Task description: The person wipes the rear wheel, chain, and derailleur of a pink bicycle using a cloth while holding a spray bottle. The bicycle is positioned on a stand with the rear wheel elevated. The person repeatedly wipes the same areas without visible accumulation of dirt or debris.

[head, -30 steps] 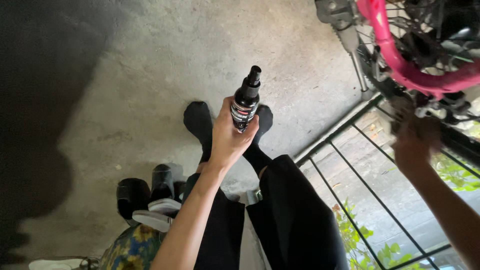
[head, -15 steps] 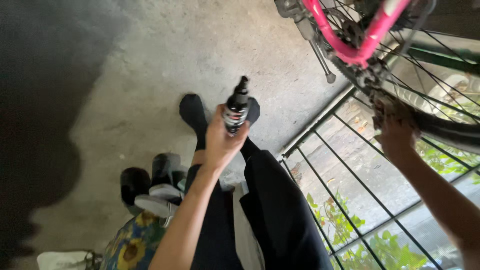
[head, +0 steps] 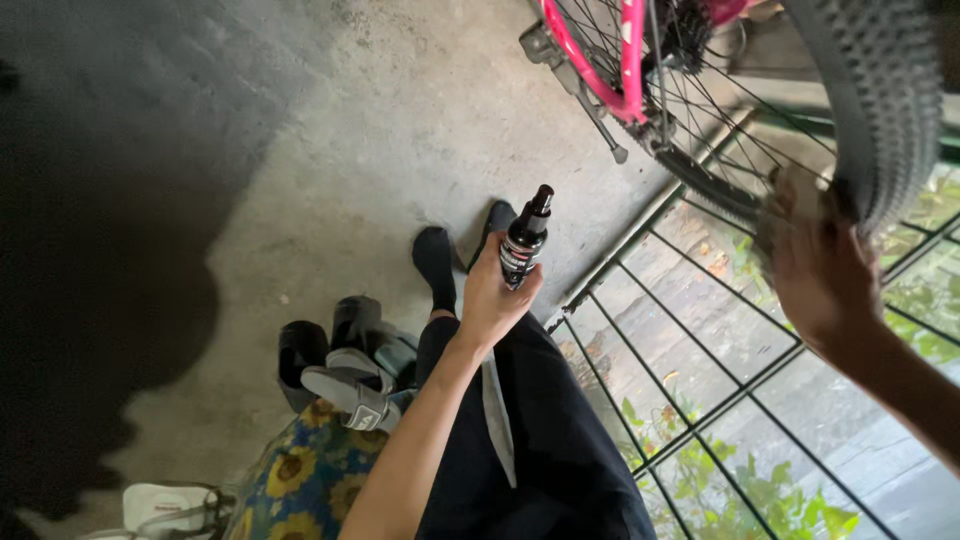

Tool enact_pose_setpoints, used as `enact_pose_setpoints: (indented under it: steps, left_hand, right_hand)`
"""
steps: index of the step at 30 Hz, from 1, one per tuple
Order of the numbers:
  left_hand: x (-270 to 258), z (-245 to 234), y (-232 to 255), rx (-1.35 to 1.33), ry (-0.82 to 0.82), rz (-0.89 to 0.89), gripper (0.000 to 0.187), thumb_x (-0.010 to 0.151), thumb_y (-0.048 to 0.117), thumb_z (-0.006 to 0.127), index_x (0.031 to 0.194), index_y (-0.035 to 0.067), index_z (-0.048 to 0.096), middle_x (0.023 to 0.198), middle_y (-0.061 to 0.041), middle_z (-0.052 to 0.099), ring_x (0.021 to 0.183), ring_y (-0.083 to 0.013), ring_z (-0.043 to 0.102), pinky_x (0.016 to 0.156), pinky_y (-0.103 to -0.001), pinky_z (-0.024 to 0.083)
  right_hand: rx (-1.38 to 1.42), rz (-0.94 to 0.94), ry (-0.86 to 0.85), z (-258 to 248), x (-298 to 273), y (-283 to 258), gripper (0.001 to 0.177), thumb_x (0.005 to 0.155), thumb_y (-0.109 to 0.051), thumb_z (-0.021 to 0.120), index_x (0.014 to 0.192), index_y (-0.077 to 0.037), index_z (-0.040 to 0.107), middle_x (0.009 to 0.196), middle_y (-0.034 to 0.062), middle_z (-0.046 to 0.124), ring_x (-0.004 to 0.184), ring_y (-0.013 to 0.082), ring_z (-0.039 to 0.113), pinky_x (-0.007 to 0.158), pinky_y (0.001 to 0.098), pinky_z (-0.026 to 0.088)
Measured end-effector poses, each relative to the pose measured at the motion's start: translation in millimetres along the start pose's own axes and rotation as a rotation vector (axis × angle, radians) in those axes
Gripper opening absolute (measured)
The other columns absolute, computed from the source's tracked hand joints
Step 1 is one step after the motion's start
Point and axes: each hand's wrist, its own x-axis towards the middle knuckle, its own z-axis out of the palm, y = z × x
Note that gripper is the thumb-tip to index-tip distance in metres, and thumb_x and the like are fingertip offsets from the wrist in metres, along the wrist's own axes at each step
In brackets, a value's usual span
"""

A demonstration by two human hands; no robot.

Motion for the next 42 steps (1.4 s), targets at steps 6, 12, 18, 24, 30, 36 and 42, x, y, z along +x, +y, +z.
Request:
enact_pose_setpoints:
  steps: [6,12,18,24,30,36,42]
  left_hand:
    - [-17.0,1.2,6.4,0.004,-0.031,0.049,0.035,0.085,0.017,0.074,0.112,0.003,0.057,0.09,-0.014,0.07,0.081,-0.0319,0.07,0.073,-0.041,0.055]
    - [-36.3,-10.6,-14.5,0.056,-0.013,0.095,0.036,0.085,0.017,0.075,0.113,0.003,0.058,0.094,-0.015,0.071,0.085,-0.0328,0.071,0.074,-0.042,0.056]
    - [-56.6,1.7,-36.8,0.033,-0.025,0.045,0.036,0.085,0.017,0.074,0.113,0.003,0.057,0.091,-0.014,0.071,0.081,-0.0307,0.072,0.073,-0.04,0.056]
    - [-61.4,28.4,-56.2,0.03,-0.026,-0.001,0.036,0.085,0.016,0.076,0.111,0.001,0.055,0.087,-0.013,0.07,0.076,-0.0267,0.072,0.068,-0.038,0.056]
    - [-57.8,35.1,-74.5,0.026,-0.025,-0.064,0.033,0.085,0.014,0.076,0.107,0.001,0.055,0.085,-0.012,0.07,0.073,-0.0245,0.071,0.065,-0.037,0.055]
    - [-46.5,28.8,-64.5,0.057,-0.033,-0.046,0.033,0.085,0.013,0.075,0.109,0.001,0.056,0.085,-0.011,0.07,0.074,-0.0232,0.071,0.067,-0.037,0.055]
    - [-36.8,33.0,-49.3,0.029,-0.016,-0.016,0.033,0.087,0.013,0.074,0.111,0.0,0.057,0.091,-0.011,0.071,0.078,-0.0235,0.072,0.072,-0.036,0.057]
  right_hand:
    - [-0.397,-0.171,-0.253,3.4,48.2,9.9,0.053,0.098,-0.046,0.051,0.138,-0.011,0.061,0.161,0.0143,0.04,0.15,0.0278,0.04,0.123,0.0466,0.035]
    - [-0.441,-0.097,-0.48,71.6,29.1,-10.8,0.054,0.096,-0.039,0.052,0.139,-0.006,0.059,0.157,0.0187,0.047,0.145,0.0328,0.044,0.122,0.0519,0.033]
    - [0.035,-0.015,-0.053,157.0,38.4,-97.1,0.055,0.091,-0.024,0.064,0.137,0.006,0.06,0.157,0.0234,0.046,0.145,0.0451,0.041,0.111,0.0628,0.046]
    - [0.279,0.042,-0.061,252.8,142.7,-100.1,0.067,0.095,-0.023,0.06,0.155,-0.002,0.04,0.158,0.0223,0.037,0.145,0.0471,0.036,0.108,0.0624,0.044]
    - [0.417,0.313,-0.351,323.6,144.6,-63.5,0.082,0.096,-0.019,0.051,0.17,-0.017,0.016,0.177,0.0175,0.012,0.144,0.0522,0.033,0.111,0.0646,0.039]
    - [0.013,0.127,-0.62,311.0,113.5,-87.3,0.068,0.102,-0.048,0.044,0.158,-0.01,0.032,0.169,0.015,0.01,0.151,0.0451,0.022,0.121,0.0616,0.026]
    - [0.171,-0.002,-0.423,288.2,163.3,-93.2,0.068,0.096,-0.04,0.047,0.157,-0.011,0.042,0.171,0.0118,0.013,0.155,0.0463,0.019,0.118,0.0609,0.027]
